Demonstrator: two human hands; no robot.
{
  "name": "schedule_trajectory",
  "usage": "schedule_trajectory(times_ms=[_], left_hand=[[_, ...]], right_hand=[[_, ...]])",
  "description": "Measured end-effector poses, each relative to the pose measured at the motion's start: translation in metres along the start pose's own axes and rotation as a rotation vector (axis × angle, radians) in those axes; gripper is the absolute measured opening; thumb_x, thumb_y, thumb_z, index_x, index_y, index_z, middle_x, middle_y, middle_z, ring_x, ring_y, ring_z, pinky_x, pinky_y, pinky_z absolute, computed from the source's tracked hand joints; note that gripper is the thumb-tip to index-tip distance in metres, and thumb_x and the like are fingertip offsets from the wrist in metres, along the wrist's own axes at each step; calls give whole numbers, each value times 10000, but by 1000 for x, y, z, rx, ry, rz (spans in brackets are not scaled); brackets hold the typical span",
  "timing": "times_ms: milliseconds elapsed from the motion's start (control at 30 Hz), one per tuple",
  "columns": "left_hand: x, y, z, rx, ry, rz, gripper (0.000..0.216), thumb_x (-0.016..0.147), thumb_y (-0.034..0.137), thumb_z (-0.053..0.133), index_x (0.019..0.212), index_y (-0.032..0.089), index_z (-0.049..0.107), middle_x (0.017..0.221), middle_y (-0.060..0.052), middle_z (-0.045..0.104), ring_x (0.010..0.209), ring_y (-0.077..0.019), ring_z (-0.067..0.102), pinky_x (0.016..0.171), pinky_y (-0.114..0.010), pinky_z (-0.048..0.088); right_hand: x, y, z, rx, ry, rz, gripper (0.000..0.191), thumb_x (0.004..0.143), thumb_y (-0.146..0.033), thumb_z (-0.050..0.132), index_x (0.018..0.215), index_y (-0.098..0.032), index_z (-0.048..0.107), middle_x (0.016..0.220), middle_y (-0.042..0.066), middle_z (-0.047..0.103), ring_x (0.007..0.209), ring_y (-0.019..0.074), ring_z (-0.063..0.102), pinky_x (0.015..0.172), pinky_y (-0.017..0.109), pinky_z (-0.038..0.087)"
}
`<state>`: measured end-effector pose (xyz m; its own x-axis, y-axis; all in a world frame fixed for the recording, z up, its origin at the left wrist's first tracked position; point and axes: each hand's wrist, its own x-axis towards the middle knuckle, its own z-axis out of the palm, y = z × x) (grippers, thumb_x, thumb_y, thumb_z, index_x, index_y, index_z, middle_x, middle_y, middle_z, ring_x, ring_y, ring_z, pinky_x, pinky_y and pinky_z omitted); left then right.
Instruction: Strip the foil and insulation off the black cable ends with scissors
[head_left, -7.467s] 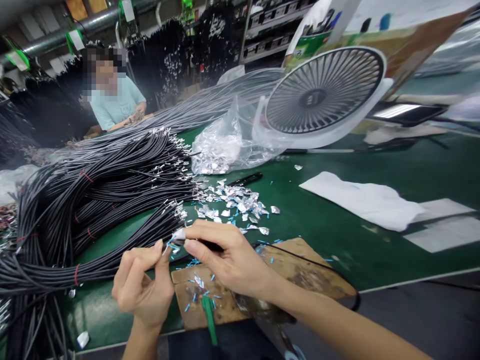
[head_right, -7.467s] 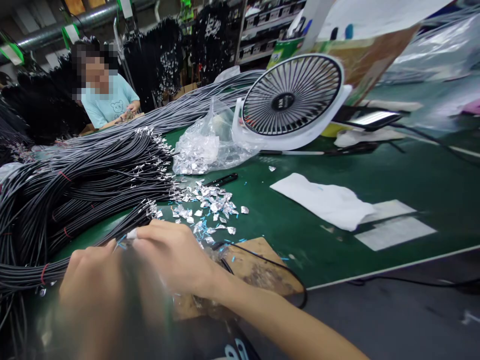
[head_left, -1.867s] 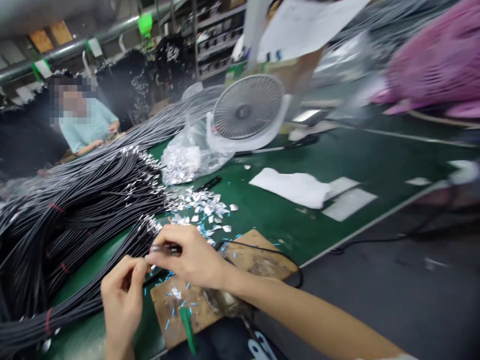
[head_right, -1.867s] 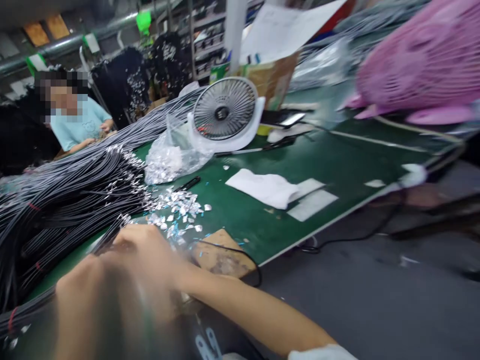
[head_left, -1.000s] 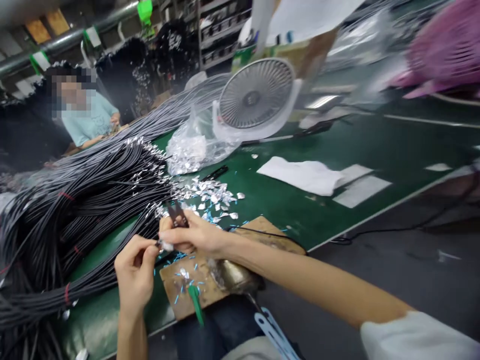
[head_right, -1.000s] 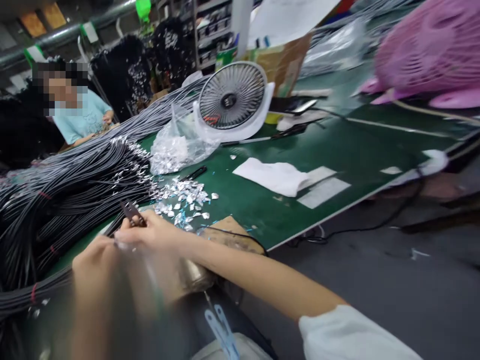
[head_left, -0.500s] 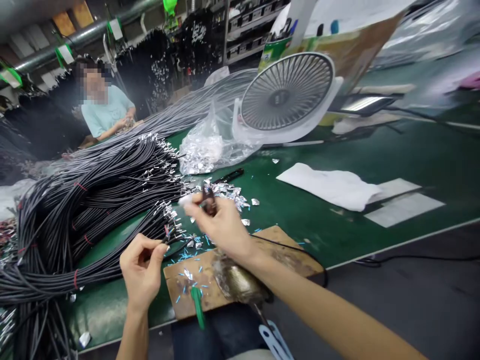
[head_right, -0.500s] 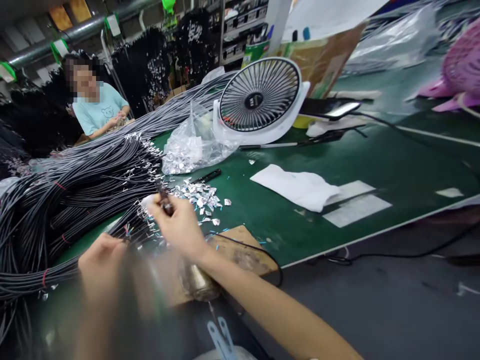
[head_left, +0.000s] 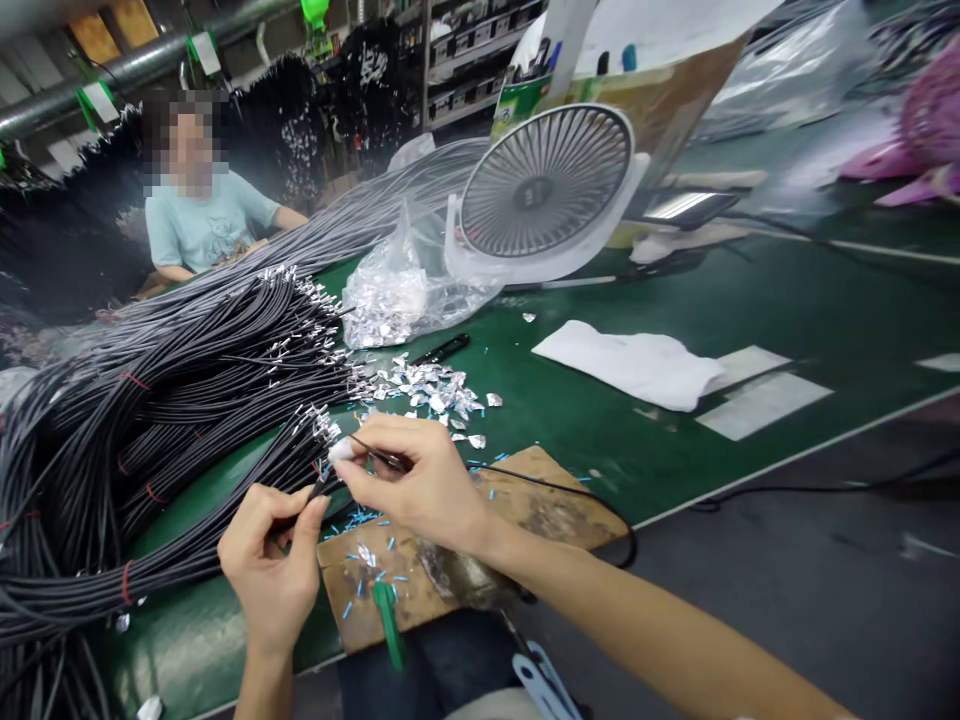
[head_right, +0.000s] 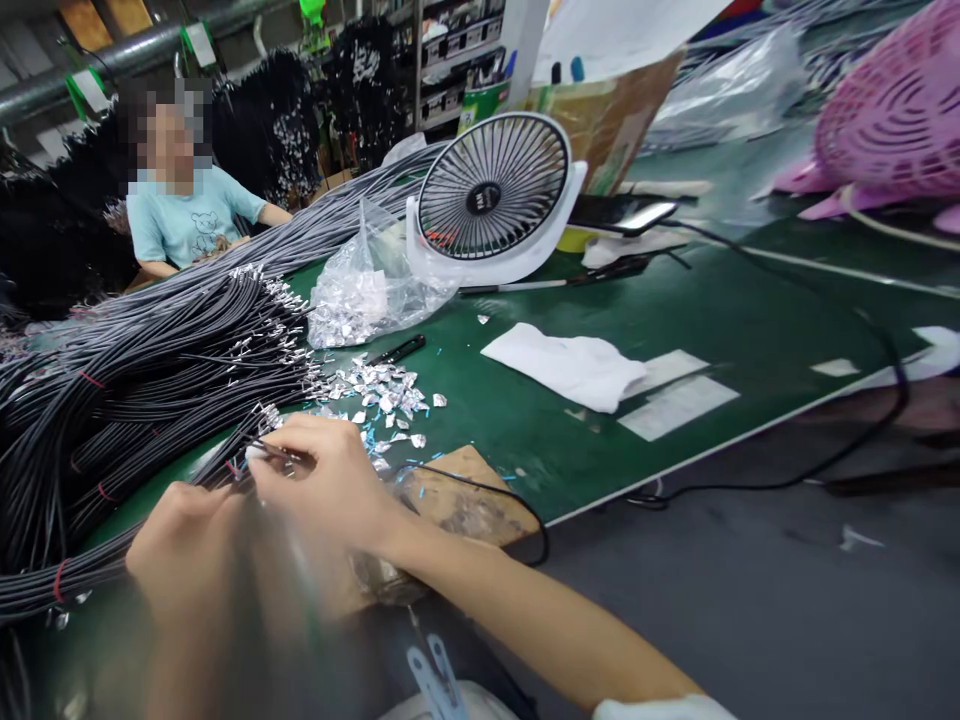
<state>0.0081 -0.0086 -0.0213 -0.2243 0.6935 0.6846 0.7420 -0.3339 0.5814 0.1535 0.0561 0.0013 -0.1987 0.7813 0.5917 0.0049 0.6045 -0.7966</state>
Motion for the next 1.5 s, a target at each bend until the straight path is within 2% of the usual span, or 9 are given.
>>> schedule_trajectory(times_ms=[133,300,367,467,600,800,1100,1333,1500], left_hand=[[1,6,4,-18,57,-32,154,766,216,655,628,176,598,566,35,494,507,-78,431,435,-196,326],[-1,6,6,-3,68,-65,131,752,204,673,644,180,604,573,39,509,518,-78,449,442,-193,333],[-1,6,6,34,94,-39,132,762,209,670,649,181,608,574,40,510,520,-77,448,445,-194,334],[-1,6,5,106,95,48,122,784,209,653,670,179,621,590,35,536,508,-74,446,437,-196,334],[-2,4,3,159,79,126,91,769,156,662,685,177,632,617,27,572,511,-75,457,447,-196,364],[-4,2,4,95,44,139,82,756,101,659,758,183,650,661,19,608,528,-83,497,449,-205,384],[-3,1,9,56,111,174,121,734,72,681,719,180,629,637,37,577,526,-69,467,456,-196,373],[-4,2,4,18,39,161,161,736,36,666,785,184,627,697,25,618,548,-77,506,485,-200,426],[-5,0,3,23,80,153,147,734,59,671,779,196,642,687,25,632,529,-88,519,484,-219,435]], right_hand=[[-7,8,0,-58,66,-212,85,788,-105,610,762,-139,684,668,20,631,564,92,530,508,208,436],[-13,15,0,-47,-26,-405,118,784,-62,613,850,-132,681,722,42,669,597,94,588,528,189,477],[-11,12,-1,-43,-4,-333,97,769,-72,624,816,-137,678,693,27,654,584,93,566,528,199,463],[-6,5,-1,-63,50,-83,116,755,-95,618,654,-143,650,558,-22,556,512,79,462,490,208,383],[0,-1,-2,-25,-44,92,262,750,-110,577,491,-147,556,471,-58,413,475,61,347,477,217,290],[1,-1,-2,-2,-61,111,302,757,-136,542,463,-163,477,479,-59,375,492,67,331,499,222,281],[-1,-3,-3,-8,-55,76,268,724,-70,543,480,-161,477,483,-69,359,477,59,318,503,217,288],[0,-4,-3,9,-51,94,258,724,-105,552,472,-154,522,475,-62,383,472,59,324,485,218,284],[0,-4,-3,28,-30,68,213,718,-117,556,510,-156,585,490,-42,462,469,64,365,462,211,305]])
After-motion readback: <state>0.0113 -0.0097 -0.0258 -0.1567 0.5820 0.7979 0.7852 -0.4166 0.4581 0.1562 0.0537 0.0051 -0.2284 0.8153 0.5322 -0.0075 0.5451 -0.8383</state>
